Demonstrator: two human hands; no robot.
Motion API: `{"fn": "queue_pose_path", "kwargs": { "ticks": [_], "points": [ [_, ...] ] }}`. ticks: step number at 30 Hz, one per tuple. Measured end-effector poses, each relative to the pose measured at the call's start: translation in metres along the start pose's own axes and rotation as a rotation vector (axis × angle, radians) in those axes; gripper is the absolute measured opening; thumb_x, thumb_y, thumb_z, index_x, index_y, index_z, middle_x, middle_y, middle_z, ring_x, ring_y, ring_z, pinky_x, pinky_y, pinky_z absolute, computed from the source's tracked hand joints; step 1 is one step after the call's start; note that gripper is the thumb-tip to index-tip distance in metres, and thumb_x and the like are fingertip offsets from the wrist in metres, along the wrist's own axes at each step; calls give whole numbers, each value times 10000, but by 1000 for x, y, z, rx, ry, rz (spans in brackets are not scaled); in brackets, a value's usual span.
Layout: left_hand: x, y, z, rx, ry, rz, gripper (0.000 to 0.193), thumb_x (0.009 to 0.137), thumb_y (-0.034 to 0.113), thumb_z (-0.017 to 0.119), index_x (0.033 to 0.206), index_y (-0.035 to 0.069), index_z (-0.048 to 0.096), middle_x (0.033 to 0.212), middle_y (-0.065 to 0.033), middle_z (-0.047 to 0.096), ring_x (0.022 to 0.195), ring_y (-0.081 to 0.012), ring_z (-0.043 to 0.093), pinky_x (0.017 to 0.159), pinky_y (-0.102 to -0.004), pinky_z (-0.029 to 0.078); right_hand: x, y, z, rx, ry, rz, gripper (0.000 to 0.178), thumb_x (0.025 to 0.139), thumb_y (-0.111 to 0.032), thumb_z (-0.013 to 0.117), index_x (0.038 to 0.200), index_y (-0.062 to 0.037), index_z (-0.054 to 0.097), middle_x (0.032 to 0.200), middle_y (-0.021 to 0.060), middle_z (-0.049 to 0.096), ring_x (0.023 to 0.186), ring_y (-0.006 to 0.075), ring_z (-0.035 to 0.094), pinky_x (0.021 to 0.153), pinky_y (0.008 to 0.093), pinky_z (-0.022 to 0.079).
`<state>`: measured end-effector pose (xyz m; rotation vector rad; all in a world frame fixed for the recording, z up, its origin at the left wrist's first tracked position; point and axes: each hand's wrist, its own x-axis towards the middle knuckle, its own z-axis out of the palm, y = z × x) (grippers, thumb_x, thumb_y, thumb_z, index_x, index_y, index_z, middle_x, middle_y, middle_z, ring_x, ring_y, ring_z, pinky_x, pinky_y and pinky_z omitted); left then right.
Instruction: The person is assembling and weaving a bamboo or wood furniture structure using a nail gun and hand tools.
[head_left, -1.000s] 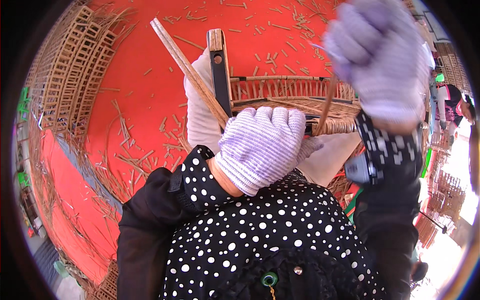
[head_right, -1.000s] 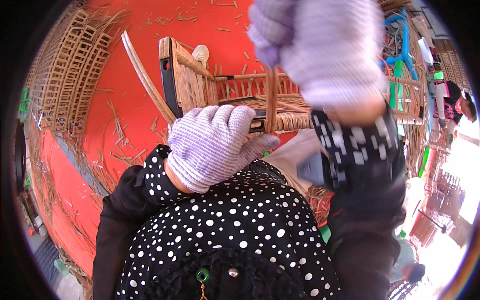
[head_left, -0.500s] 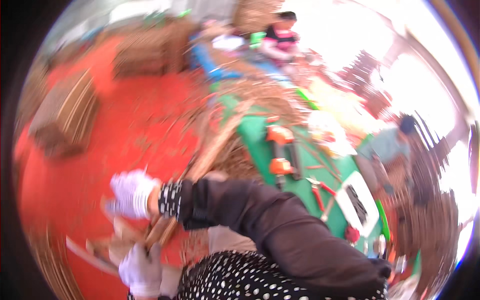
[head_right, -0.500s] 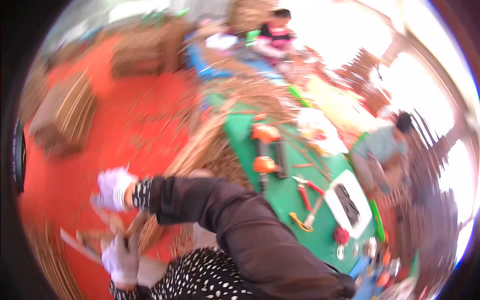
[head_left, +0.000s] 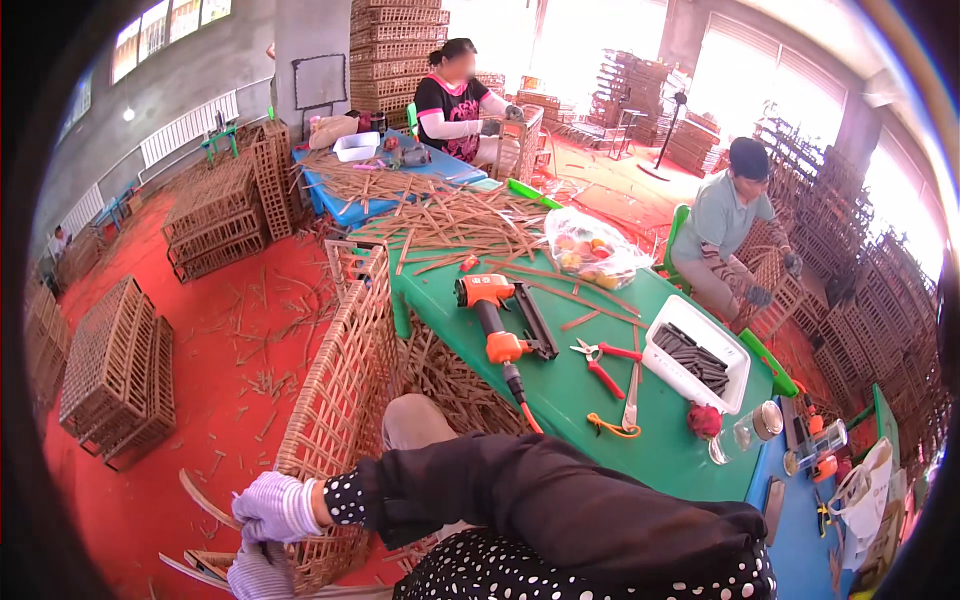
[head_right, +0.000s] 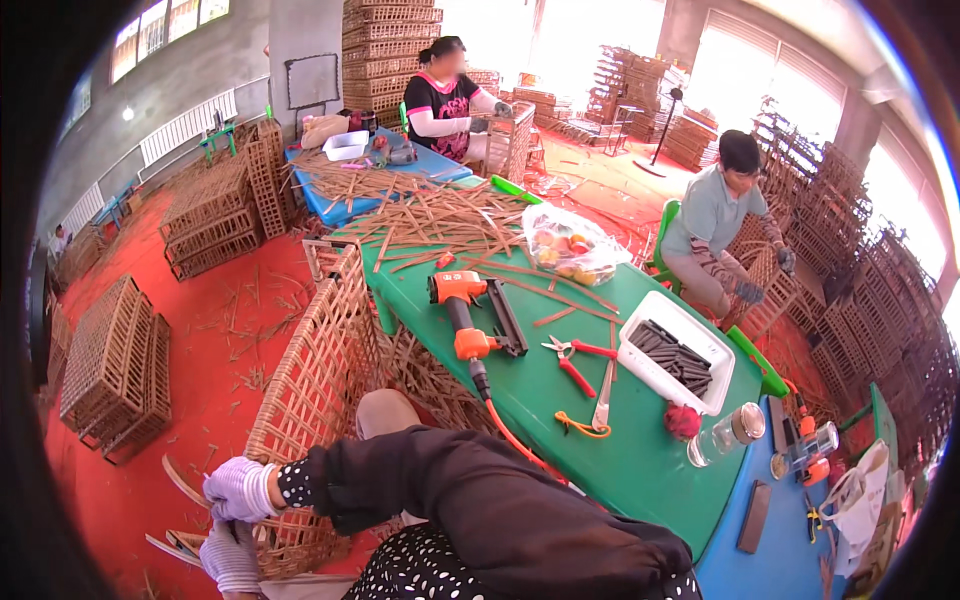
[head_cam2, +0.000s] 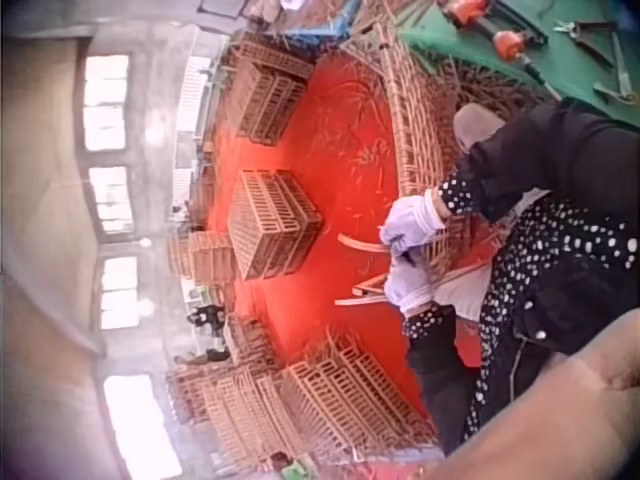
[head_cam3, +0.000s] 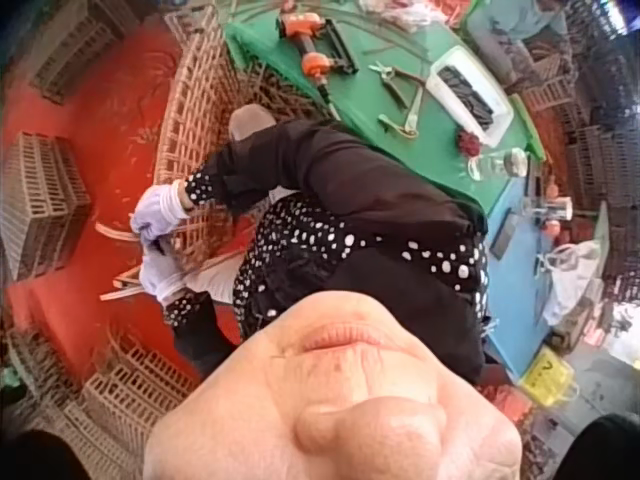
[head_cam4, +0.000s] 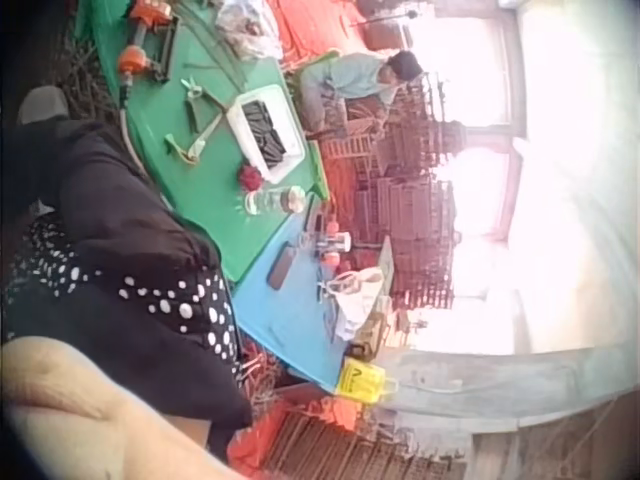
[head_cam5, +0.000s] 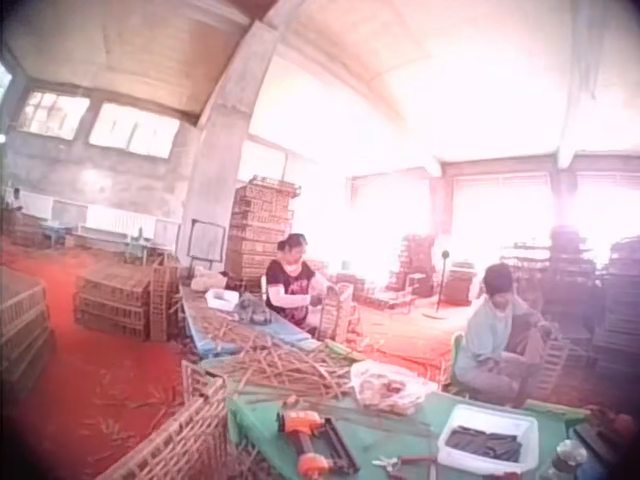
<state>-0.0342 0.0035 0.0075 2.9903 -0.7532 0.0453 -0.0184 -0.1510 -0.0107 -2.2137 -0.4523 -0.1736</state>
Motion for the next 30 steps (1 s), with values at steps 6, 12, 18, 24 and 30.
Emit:
{"fn": "queue_pose_path", "kwargs": {
  "ticks": [6, 12, 18, 24, 30],
  "points": [
    [33, -50, 34, -38, -47, 23, 241, 810, 310, 538, 861, 81, 594, 731, -186, 621, 673, -350, 617, 607, -462, 486, 25, 1, 4, -212, 91, -377, 170, 677, -214, 579, 725, -76, 665, 729, 165, 628, 701, 313, 624, 614, 394, 512],
    [66, -61, 25, -47, 213, 141, 522, 855, 554, 416, 921, 70, 600, 695, -179, 623, 670, -351, 615, 602, -462, 476, 73, 21, 7, 1214, -39, 79, 283, 890, -219, 508, 978, 40, 583, 842, 125, 643, 774, 219, 619, 772, 352, 506],
    [60, -66, 8, 25, 117, 28, 452, 853, 482, 483, 722, 65, 598, 602, -134, 608, 556, -312, 605, 520, -416, 475, 106, 18, 15, 1579, -450, 85, 247, 955, -220, 391, 959, -2, 508, 763, 87, 551, 682, 224, 559, 692, 350, 503],
    [70, -62, 9, 38, 203, 114, 431, 849, 476, 472, 846, 74, 624, 608, -120, 609, 556, -331, 597, 545, -427, 482, 100, 5, 5, 1350, -143, 184, 267, 942, -242, 407, 822, -38, 531, 629, 23, 503, 531, 166, 491, 569, 343, 474],
    [57, -70, 19, -9, 48, 36, 587, 693, 639, 585, 904, 91, 591, 815, -119, 643, 773, -290, 638, 665, -405, 492, 67, -15, 4, 1358, 23, 334, 319, 885, -259, 452, 621, -152, 308, 499, -44, 180, 433, 112, 197, 517, 325, 353]
  ]
}}
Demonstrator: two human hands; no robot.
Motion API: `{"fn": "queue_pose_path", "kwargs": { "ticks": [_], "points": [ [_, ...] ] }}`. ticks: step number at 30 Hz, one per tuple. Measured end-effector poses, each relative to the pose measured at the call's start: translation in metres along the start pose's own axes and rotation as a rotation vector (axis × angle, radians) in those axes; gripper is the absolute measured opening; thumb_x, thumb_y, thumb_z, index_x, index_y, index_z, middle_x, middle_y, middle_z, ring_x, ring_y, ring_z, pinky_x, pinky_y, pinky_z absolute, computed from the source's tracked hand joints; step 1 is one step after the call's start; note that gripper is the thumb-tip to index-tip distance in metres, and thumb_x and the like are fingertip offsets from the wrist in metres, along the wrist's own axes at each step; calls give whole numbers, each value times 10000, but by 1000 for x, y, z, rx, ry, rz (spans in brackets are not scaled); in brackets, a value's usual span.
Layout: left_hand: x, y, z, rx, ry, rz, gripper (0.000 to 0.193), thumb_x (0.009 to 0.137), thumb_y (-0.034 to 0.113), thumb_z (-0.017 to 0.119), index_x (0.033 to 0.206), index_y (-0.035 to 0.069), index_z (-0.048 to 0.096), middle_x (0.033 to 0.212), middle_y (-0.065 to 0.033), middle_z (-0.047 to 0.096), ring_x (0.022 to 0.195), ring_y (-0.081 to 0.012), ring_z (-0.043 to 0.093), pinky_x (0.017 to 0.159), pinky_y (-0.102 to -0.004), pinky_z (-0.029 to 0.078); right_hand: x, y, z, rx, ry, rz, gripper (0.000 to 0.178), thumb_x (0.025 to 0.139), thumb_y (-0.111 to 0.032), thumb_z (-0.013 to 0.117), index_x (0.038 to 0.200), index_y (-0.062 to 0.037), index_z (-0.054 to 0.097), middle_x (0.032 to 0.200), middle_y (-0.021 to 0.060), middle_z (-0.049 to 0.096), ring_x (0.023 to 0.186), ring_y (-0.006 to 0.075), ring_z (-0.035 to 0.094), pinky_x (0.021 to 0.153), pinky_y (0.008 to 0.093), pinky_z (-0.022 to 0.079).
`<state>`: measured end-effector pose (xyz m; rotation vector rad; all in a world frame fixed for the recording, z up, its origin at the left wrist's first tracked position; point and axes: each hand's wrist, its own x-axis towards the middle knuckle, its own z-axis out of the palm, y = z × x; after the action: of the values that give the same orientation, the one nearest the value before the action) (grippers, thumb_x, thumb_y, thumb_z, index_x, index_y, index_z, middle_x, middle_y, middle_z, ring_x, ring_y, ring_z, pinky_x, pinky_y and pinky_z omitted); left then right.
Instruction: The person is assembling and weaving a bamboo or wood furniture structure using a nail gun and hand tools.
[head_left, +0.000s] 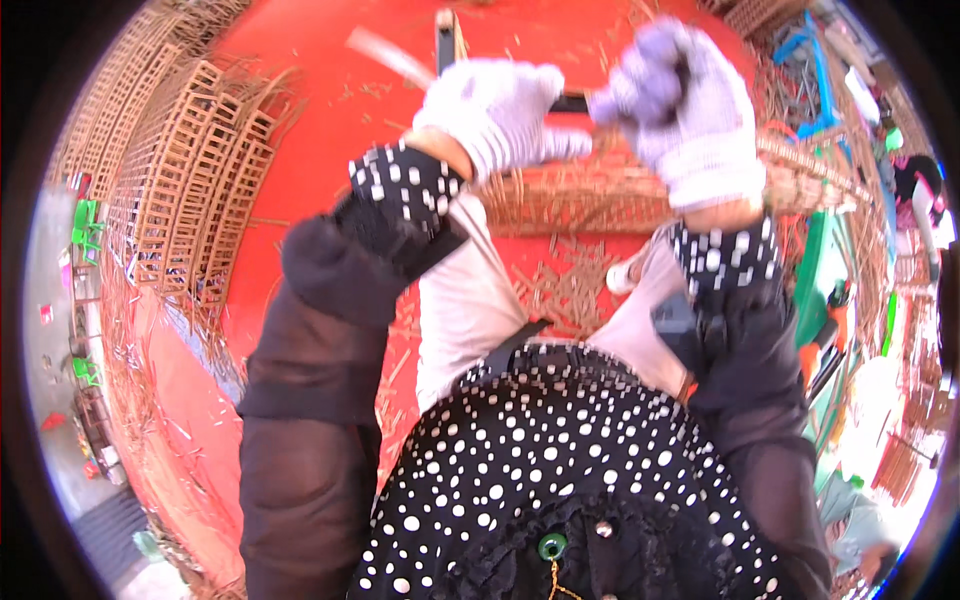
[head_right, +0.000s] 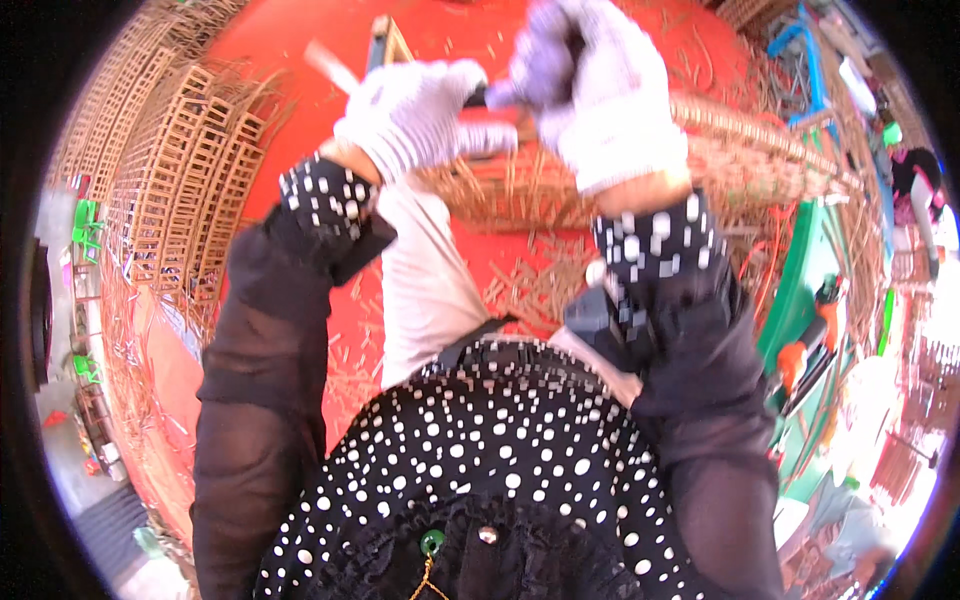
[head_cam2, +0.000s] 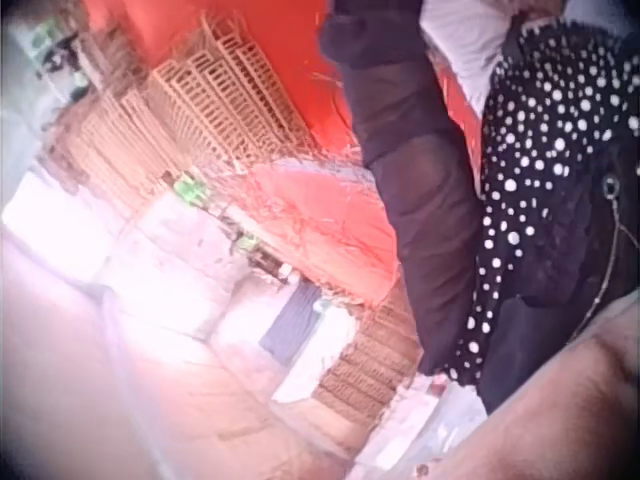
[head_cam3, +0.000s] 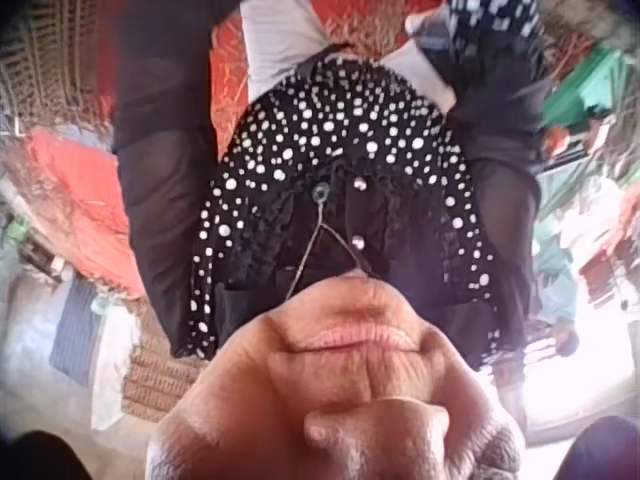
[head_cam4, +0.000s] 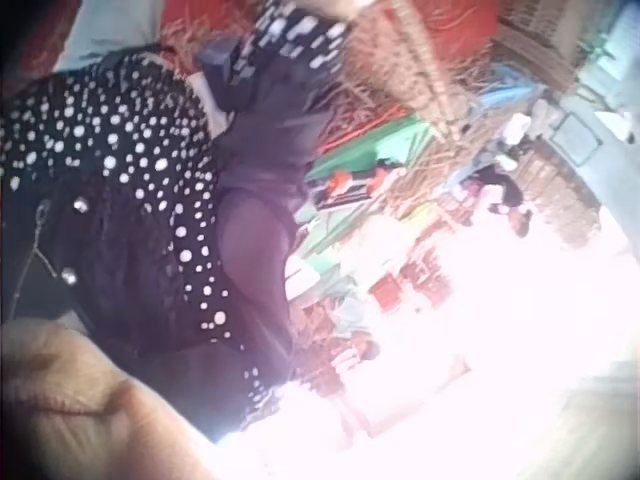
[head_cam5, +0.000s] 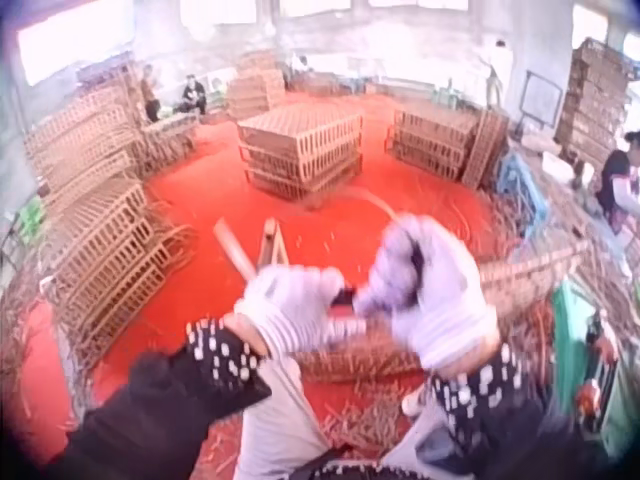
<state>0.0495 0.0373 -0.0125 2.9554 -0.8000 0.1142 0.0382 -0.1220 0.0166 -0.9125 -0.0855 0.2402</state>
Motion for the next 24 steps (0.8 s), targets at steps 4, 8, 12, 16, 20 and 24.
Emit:
{"fn": "queue_pose_path", "kwargs": {
  "ticks": [4, 8, 12, 16, 20, 24],
  "points": [
    [-18, 17, -8, -90, -28, -113, 583, 688, 601, 618, 884, 53, 574, 776, -136, 642, 739, -284, 644, 636, -384, 503, -18, -1, 1, 208, 9, 65, 355, 882, -262, 427, 579, -140, 287, 456, -17, 222, 385, 137, 260, 438, 349, 376],
    [-33, 29, -9, -93, -64, -132, 470, 730, 509, 619, 819, 48, 587, 739, -123, 644, 714, -262, 648, 584, -384, 505, -43, 2, 16, 150, 70, 42, 388, 896, -276, 418, 558, -150, 275, 433, -13, 220, 363, 158, 250, 417, 353, 362],
    [-46, 34, -7, -202, 29, -69, 481, 741, 527, 598, 807, 51, 580, 746, -127, 641, 708, -281, 642, 605, -393, 507, -62, -5, 26, 28, 125, 1, 420, 899, -261, 414, 506, -183, 287, 394, -37, 222, 330, 142, 231, 379, 344, 319],
    [-51, 38, 3, -253, 116, -50, 559, 726, 612, 565, 800, 57, 583, 739, -126, 636, 694, -290, 637, 617, -387, 504, -75, -11, 38, -87, 284, -54, 428, 900, -265, 417, 498, -175, 301, 388, -27, 236, 329, 150, 256, 371, 361, 329],
    [-54, 47, 21, -230, 229, 10, 497, 740, 568, 569, 777, 73, 588, 694, -101, 628, 648, -251, 633, 575, -360, 492, -77, -14, 42, -199, 267, -44, 425, 905, -269, 413, 509, -174, 294, 396, -21, 239, 337, 146, 250, 386, 354, 332],
    [-64, 51, 21, -234, 258, -15, 447, 765, 530, 562, 750, 84, 589, 669, -86, 621, 617, -234, 628, 552, -359, 486, -70, -13, 56, -267, 286, -57, 430, 913, -274, 412, 516, -171, 283, 411, -28, 245, 353, 130, 250, 394, 330, 323]
  ]
}}
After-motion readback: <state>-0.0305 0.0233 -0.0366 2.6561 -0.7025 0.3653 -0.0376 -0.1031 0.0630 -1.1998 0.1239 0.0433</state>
